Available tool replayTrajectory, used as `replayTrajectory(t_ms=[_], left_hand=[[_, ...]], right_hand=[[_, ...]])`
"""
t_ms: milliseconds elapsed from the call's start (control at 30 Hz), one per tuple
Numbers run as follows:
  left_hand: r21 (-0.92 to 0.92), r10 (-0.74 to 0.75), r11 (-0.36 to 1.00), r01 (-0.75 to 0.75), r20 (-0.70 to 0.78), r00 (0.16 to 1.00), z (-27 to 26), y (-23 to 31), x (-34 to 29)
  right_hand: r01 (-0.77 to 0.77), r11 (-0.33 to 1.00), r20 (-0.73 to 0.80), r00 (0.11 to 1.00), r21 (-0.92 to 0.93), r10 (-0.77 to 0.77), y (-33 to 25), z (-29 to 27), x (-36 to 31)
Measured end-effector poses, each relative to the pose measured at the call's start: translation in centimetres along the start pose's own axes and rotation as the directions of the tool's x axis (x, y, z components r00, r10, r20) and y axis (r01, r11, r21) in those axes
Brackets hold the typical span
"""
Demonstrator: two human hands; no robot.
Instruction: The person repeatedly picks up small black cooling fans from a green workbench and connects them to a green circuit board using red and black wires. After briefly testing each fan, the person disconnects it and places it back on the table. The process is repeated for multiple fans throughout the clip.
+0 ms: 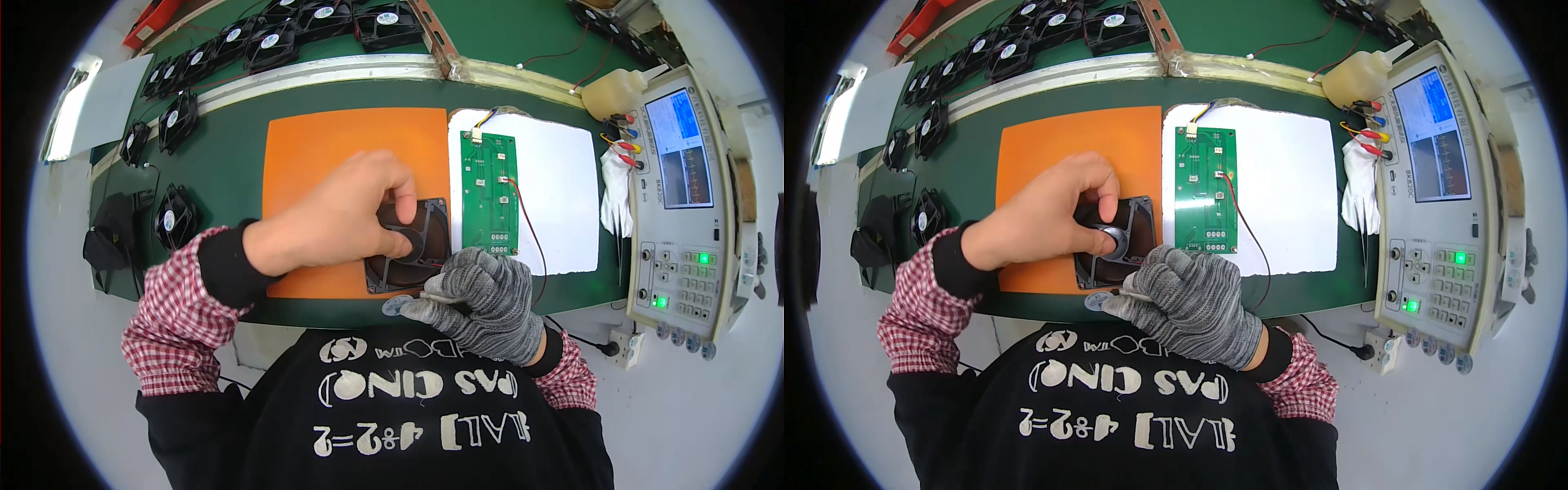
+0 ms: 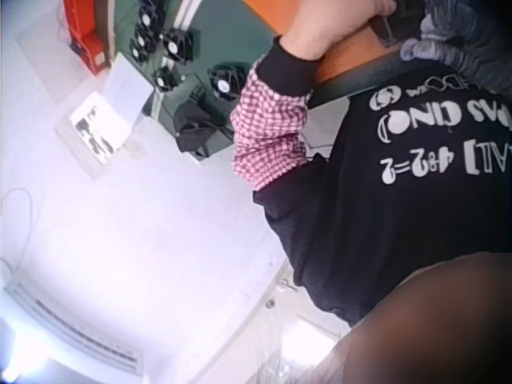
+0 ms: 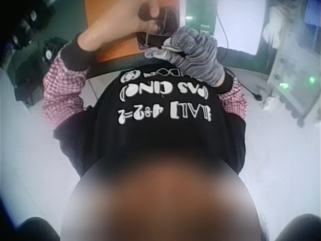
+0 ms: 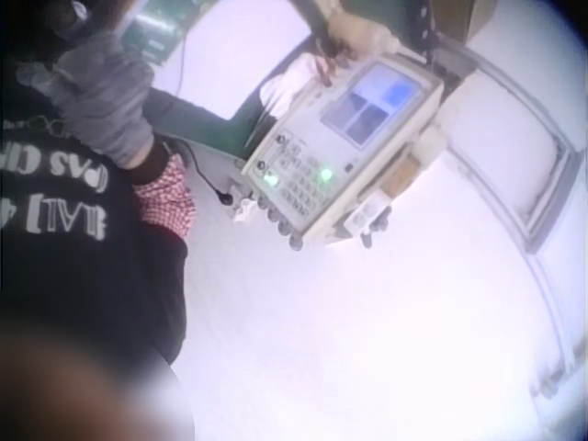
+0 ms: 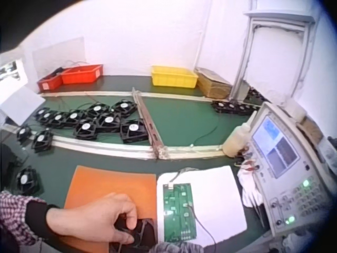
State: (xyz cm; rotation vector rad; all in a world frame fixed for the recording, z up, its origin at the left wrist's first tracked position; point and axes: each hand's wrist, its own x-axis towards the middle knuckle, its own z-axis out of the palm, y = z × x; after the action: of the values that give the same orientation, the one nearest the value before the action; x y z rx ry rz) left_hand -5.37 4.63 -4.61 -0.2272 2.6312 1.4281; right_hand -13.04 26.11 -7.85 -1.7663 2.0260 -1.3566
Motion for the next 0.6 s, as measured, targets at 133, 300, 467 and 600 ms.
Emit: replayTrajectory(t_ms=[133,300,467,600], left_hand=[[0.101,-0.072,0.993,0.066,0.06,0.996,-0.5,1.1,1.0],[-0.056,-0.193,0.978,0.202,0.131,0.972,-0.8,1.4,1.6],[0.021,0.007,1.0,-0.007,0.014,1.0,0.1,0.4,0.9],[-0.124,0.213,0.962,-0.244,-0.224,0.951,1.6,-2.0,-0.8]], right_hand=[[-0.006,1.0,0.006,1.0,-0.026,0.007,-0.1,-0.1,0.1],[-0.009,1.0,-0.025,1.0,-0.002,0.009,-0.2,0.2,0.3],[-0.023,0.996,0.054,0.998,-0.081,0.027,-0.7,-0.4,0.9],[-0.072,0.997,0.083,0.994,0.006,0.071,-0.9,-0.9,1.0]])
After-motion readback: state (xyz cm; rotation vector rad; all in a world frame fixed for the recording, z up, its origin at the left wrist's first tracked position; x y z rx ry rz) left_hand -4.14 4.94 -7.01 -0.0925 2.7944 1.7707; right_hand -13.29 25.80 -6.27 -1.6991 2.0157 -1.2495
